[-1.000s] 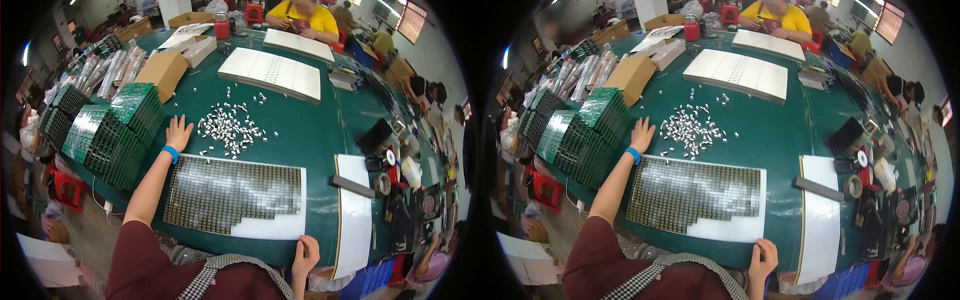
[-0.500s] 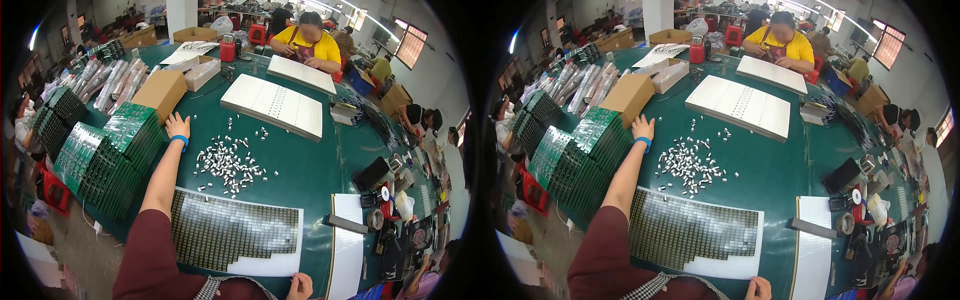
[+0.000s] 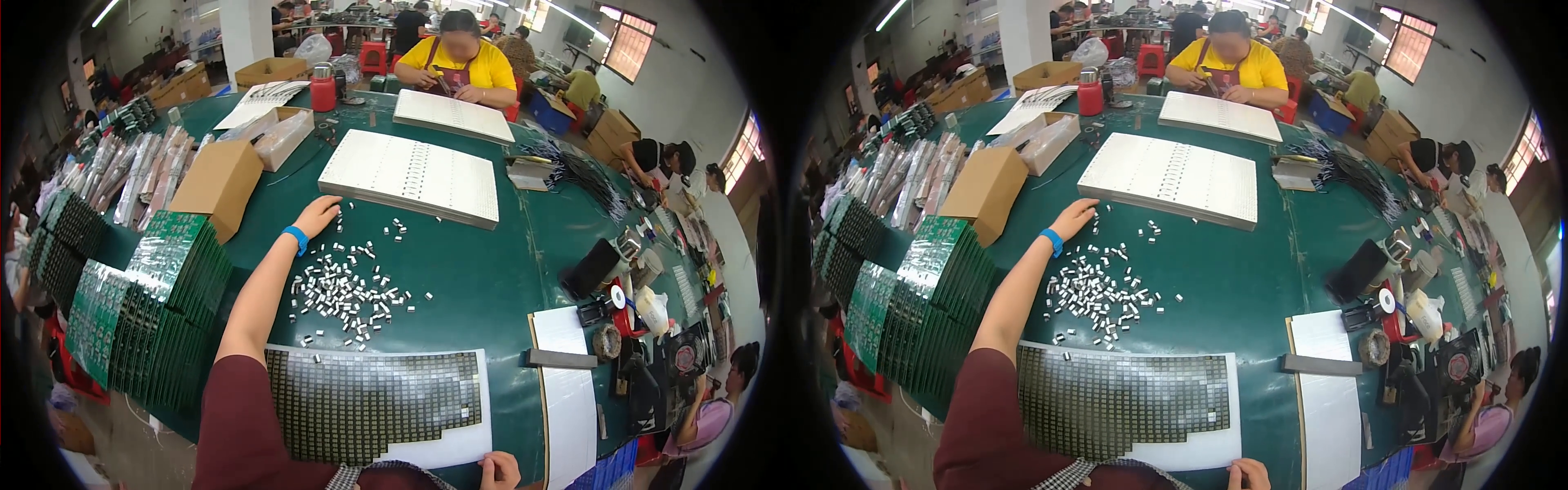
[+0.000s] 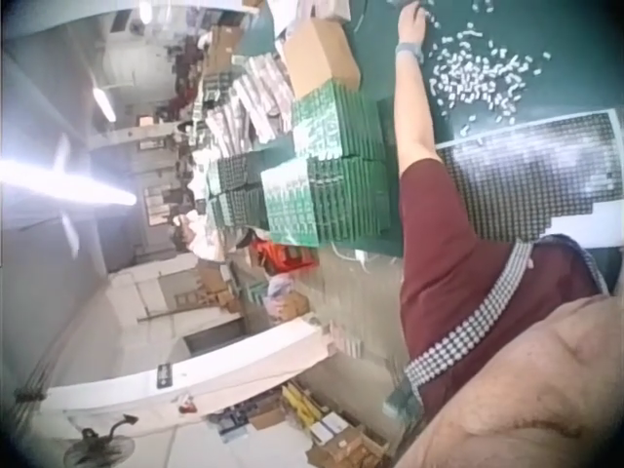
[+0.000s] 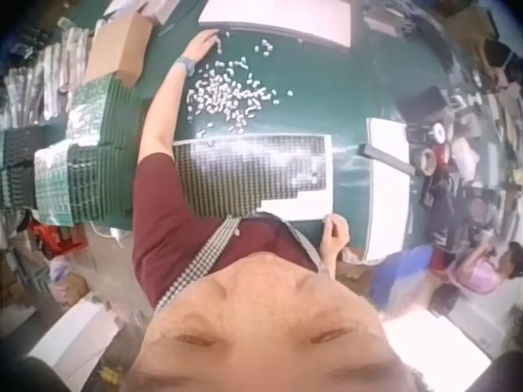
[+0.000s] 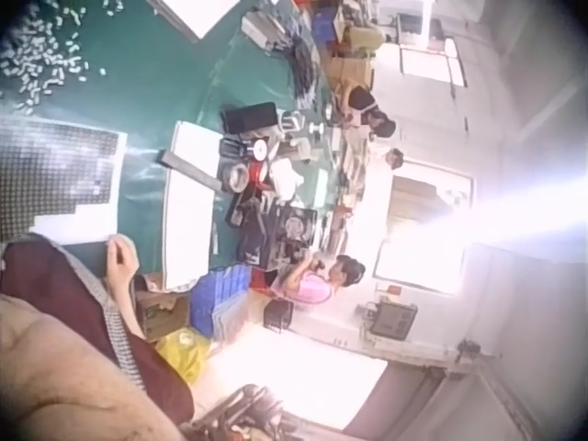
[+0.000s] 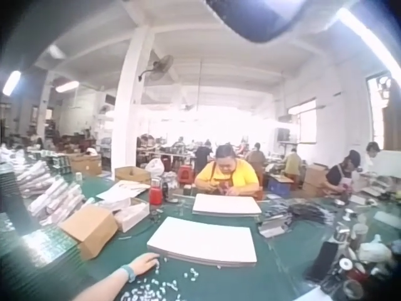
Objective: The person assembles small electronic components by hand, placing them one by one into a grid-like sheet on a workbench.
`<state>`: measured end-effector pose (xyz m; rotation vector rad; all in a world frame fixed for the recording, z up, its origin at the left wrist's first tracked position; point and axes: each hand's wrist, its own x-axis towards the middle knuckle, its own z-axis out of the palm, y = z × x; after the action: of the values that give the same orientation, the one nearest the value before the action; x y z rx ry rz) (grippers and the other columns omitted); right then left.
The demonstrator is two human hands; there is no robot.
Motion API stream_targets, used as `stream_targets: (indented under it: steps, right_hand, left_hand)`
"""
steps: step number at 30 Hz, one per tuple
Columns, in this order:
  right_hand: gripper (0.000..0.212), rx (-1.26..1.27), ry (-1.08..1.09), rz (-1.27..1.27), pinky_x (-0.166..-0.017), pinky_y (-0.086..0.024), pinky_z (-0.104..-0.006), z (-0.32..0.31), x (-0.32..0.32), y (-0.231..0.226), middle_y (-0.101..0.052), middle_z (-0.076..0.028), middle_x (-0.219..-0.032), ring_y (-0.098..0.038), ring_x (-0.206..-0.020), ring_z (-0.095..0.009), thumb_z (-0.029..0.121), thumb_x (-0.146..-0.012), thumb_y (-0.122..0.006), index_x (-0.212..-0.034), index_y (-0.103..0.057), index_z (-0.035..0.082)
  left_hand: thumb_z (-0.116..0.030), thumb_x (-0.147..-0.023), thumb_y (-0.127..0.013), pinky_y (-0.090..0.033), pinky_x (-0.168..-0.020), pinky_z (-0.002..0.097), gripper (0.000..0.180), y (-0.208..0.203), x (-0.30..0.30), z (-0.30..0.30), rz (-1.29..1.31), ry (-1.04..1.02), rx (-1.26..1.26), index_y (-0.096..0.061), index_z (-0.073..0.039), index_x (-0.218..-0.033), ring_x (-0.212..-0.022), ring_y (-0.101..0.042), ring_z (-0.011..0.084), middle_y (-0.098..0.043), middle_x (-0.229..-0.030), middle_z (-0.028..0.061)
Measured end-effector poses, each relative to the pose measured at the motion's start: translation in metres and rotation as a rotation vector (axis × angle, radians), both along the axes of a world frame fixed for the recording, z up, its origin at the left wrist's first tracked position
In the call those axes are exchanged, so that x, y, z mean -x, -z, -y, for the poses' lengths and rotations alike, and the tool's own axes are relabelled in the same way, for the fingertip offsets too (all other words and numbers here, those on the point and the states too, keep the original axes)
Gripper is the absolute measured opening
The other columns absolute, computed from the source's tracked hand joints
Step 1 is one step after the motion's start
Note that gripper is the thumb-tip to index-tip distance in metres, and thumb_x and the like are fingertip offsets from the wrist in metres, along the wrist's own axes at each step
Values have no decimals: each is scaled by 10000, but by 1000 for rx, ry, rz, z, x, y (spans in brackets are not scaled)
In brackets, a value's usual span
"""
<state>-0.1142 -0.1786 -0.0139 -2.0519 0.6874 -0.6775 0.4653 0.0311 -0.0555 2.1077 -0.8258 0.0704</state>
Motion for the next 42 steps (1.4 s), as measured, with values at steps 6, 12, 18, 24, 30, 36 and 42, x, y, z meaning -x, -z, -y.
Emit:
stream_targets:
  steps: [6, 12, 18, 24, 30, 36, 42]
  right_hand:
    - [46, 11, 25, -17, -729, -468, -314, -4, -2, -4, -618, -128, -849, -588, -787, -236, -2, -793, -595, -831, -612, -21]
    - [50, 17, 38, -26, -726, -471, -315, -1, -5, -8, -617, -134, -845, -594, -793, -243, 9, -788, -611, -828, -615, -21]
    - [46, 12, -12, 16, -725, -472, -310, 0, -5, -9, -614, -132, -847, -595, -793, -244, -2, -776, -615, -816, -614, -24]
    - [49, -57, 11, 17, -721, -471, -306, -1, -4, -5, -614, -130, -848, -595, -794, -241, -12, -766, -614, -814, -615, -20]
    - [60, -17, -28, 33, -711, -474, -306, 3, -3, -10, -614, -128, -832, -600, -780, -247, -15, -752, -629, -811, -617, -11]
    - [60, -47, -2, 60, -695, -481, -306, 2, -7, -9, -618, -132, -814, -608, -762, -253, -17, -748, -632, -806, -618, -11]
    - [56, -24, -32, 48, -705, -483, -300, 2, -1, -6, -619, -132, -822, -615, -776, -239, -16, -751, -632, -805, -627, -1]
  left_hand:
    - [-236, -880, -522, -363, -973, 336, 379, -6, 7, 36, -4, 156, -72, -523, -20, -1191, -1135, -463, 282, -490, -1223, 151]
    - [-200, -904, -516, -353, -986, 305, 388, -36, 47, 34, -603, 605, -90, -487, -44, -1258, -1183, -441, 190, -493, -1273, 114]
    - [-321, -825, -602, -357, -982, 384, 450, -30, 48, 84, 119, 266, -217, -524, -126, -1224, -1174, -416, 316, -431, -1282, 158]
    - [-284, -760, -631, -415, -864, 406, 249, -27, 78, 129, 187, 73, -416, -587, -76, -889, -989, -479, 332, -530, -1011, 146]
    - [-188, -719, -588, -459, -763, 392, 179, -56, 92, 124, -8, 246, -654, -644, -32, -787, -870, -570, 323, -594, -901, 177]
    - [-303, -712, -674, -447, -812, 396, 296, -21, 80, 206, 1, -325, -250, -658, -56, -874, -928, -556, 303, -598, -964, 142]
    - [-336, -691, -704, -344, -918, 413, 282, -22, 95, 255, -35, -771, -316, -676, -121, -871, -1016, -500, 266, -583, -1046, 91]
